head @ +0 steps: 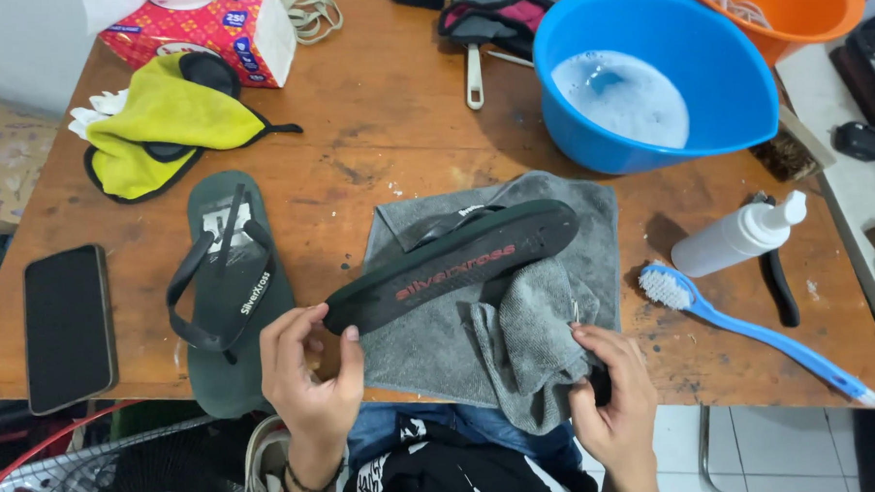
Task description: Scrubbing the sole and edges of a flip-flop with a brush and soapy water, then wiping it clean.
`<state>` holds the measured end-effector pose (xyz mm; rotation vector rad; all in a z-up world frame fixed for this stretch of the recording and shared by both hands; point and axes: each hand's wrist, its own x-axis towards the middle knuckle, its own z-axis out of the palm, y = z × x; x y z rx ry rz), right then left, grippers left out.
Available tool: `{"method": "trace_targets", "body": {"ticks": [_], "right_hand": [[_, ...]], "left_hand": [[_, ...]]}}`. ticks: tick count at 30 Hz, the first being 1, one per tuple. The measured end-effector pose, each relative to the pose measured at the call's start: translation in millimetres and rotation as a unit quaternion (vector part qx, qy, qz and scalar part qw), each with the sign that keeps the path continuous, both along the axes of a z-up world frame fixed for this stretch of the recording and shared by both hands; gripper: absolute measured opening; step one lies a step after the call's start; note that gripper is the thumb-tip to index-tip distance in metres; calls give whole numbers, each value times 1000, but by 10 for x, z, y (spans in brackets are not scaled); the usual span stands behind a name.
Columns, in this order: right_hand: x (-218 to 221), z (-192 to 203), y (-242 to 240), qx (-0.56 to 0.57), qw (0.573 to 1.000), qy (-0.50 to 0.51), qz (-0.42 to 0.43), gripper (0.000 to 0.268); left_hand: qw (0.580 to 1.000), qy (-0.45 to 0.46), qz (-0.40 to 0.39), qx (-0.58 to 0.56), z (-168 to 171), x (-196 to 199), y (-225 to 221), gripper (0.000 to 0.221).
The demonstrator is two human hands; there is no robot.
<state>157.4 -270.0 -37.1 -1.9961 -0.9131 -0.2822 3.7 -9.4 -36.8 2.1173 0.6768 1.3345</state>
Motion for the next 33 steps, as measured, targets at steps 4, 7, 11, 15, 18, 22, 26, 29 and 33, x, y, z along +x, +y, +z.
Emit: {"method": "trace_targets", "body": {"ticks": [4, 7, 11, 15, 18, 22, 26, 29, 33], "right_hand": [[-12, 45, 24, 17, 1000, -16, 13, 32], [-18, 59, 29, 18, 1000, -20, 14, 32], [-19, 35, 21, 19, 1000, -20, 12, 35], [-10, 36, 25, 16, 999, -36, 28, 29], [-31, 16, 20, 24, 999, -31, 25, 38], [-44, 31, 38, 28, 999, -34, 16, 43], [-48, 2, 18, 18, 999, -29, 8, 45], [-56, 21, 37, 24, 999, -34, 12, 42], [-76, 34, 41, 20, 999, -31, 7, 42]], "left_hand": [[1000, 9, -6, 2, 8, -10, 5, 25], [1000, 10, -8, 12, 13, -7, 13, 25], [1000, 8, -5, 18, 29, 0, 11, 26], [1000, 23, -2, 15, 59, -10, 16, 26], [1000, 15, 1, 22, 61, -15, 2, 25], [1000, -7, -9, 3, 56, -6, 0, 26], [1000, -21, -22, -3, 94, -8, -9, 25], [1000, -20, -14, -12, 71, -3, -8, 25], [999, -24, -16, -18, 55, -10, -11, 25]]}}
